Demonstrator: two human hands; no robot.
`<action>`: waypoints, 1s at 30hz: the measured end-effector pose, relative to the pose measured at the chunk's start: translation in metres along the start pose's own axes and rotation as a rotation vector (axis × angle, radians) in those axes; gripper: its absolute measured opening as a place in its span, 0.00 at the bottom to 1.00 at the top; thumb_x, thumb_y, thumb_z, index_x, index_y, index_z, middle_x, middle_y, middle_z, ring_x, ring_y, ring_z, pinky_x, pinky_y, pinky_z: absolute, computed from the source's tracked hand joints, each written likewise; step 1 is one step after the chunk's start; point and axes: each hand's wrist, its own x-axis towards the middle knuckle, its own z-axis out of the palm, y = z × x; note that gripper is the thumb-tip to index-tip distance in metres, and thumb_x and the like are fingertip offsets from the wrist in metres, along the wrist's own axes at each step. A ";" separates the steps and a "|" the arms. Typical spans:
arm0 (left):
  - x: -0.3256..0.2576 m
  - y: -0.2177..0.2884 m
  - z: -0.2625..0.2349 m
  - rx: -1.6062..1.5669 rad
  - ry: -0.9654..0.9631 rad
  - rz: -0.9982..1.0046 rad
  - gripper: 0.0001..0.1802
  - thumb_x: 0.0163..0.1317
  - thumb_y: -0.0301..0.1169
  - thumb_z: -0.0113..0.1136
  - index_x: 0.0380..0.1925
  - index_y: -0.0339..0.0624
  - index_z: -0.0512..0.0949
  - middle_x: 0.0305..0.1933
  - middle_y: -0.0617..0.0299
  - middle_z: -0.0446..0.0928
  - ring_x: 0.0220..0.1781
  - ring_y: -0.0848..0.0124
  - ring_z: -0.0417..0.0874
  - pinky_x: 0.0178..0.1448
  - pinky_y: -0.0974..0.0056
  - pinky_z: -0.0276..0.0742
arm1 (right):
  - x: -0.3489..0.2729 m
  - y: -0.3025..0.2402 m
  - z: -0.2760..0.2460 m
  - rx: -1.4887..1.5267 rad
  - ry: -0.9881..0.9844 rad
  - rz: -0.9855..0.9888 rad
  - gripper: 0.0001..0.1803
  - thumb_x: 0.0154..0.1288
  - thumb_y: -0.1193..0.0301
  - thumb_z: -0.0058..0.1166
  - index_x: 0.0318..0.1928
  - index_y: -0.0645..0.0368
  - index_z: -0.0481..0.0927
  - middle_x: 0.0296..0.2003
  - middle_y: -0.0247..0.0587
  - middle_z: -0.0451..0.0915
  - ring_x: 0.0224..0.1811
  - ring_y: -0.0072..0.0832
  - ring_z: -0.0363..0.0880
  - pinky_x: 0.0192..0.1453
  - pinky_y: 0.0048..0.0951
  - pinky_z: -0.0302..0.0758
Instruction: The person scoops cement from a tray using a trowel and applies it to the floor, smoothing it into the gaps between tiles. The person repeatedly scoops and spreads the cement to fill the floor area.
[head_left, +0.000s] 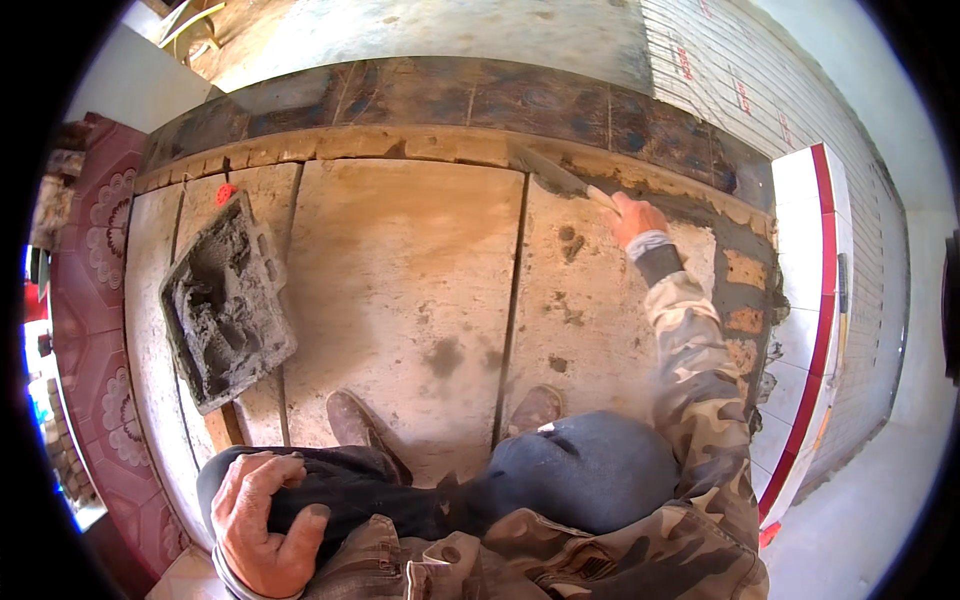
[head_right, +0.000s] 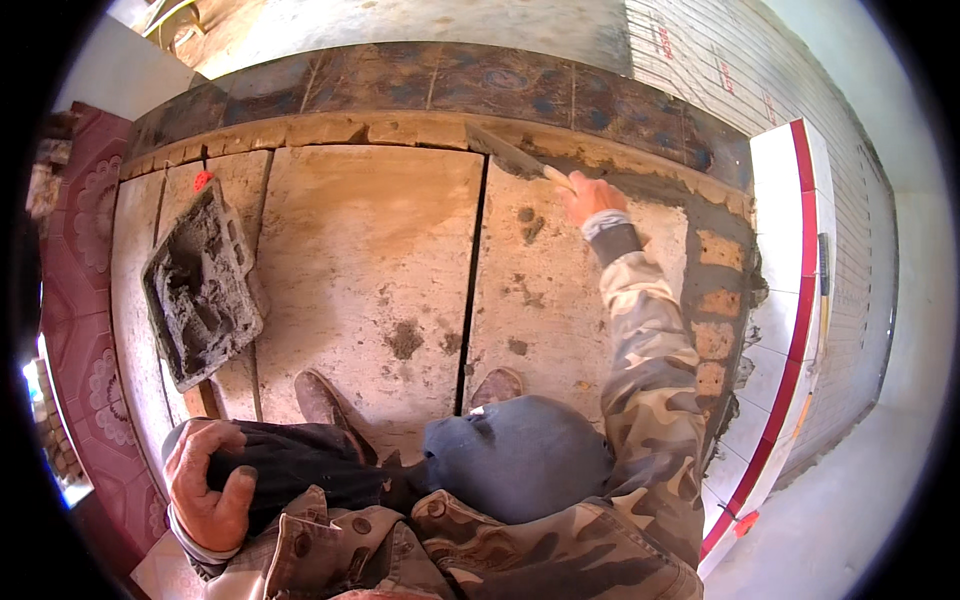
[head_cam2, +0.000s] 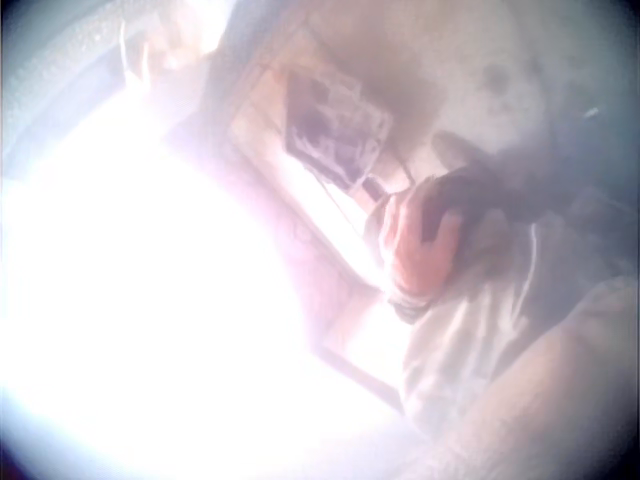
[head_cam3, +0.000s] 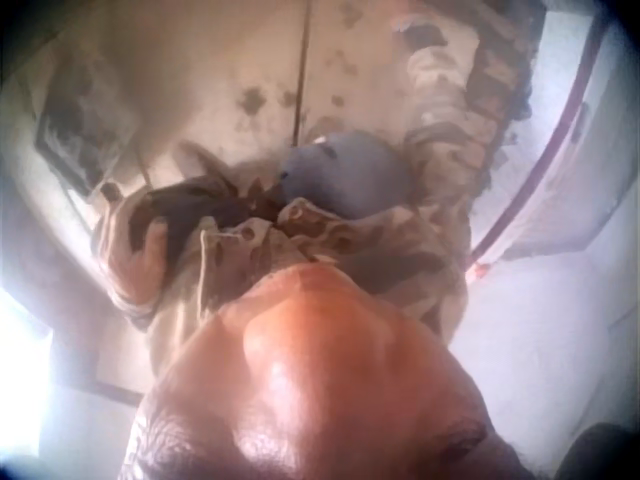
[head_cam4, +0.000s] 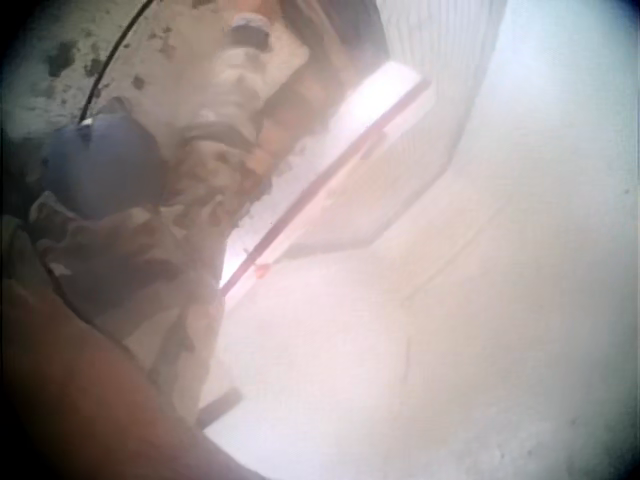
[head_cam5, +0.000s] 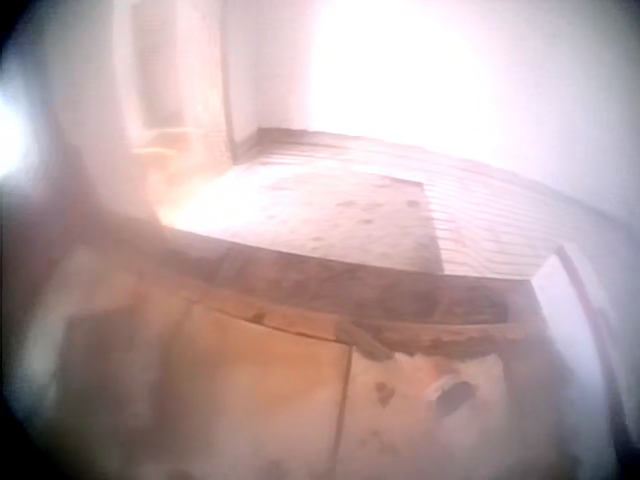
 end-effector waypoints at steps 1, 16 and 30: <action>-0.002 -0.001 0.000 -0.002 0.001 -0.015 0.26 0.59 0.47 0.66 0.40 0.32 0.80 0.34 0.52 0.79 0.37 0.58 0.81 0.46 0.57 0.76 | -0.006 0.000 -0.011 0.002 0.075 -0.080 0.19 0.72 0.52 0.59 0.49 0.53 0.80 0.35 0.55 0.87 0.41 0.57 0.86 0.43 0.57 0.80; 0.011 -0.011 0.002 -0.011 -0.084 0.045 0.26 0.60 0.46 0.63 0.44 0.30 0.79 0.37 0.51 0.78 0.39 0.59 0.79 0.47 0.58 0.75 | -0.185 0.106 0.045 0.126 0.139 -0.078 0.15 0.68 0.59 0.63 0.40 0.58 0.80 0.35 0.51 0.83 0.38 0.55 0.83 0.37 0.49 0.78; 0.043 -0.005 0.025 -0.006 -0.178 0.049 0.25 0.50 0.31 0.59 0.49 0.28 0.78 0.38 0.49 0.77 0.40 0.60 0.78 0.50 0.58 0.76 | -0.246 0.113 0.042 -0.212 -0.257 -0.458 0.18 0.73 0.57 0.54 0.60 0.35 0.84 0.39 0.42 0.84 0.41 0.42 0.86 0.43 0.48 0.85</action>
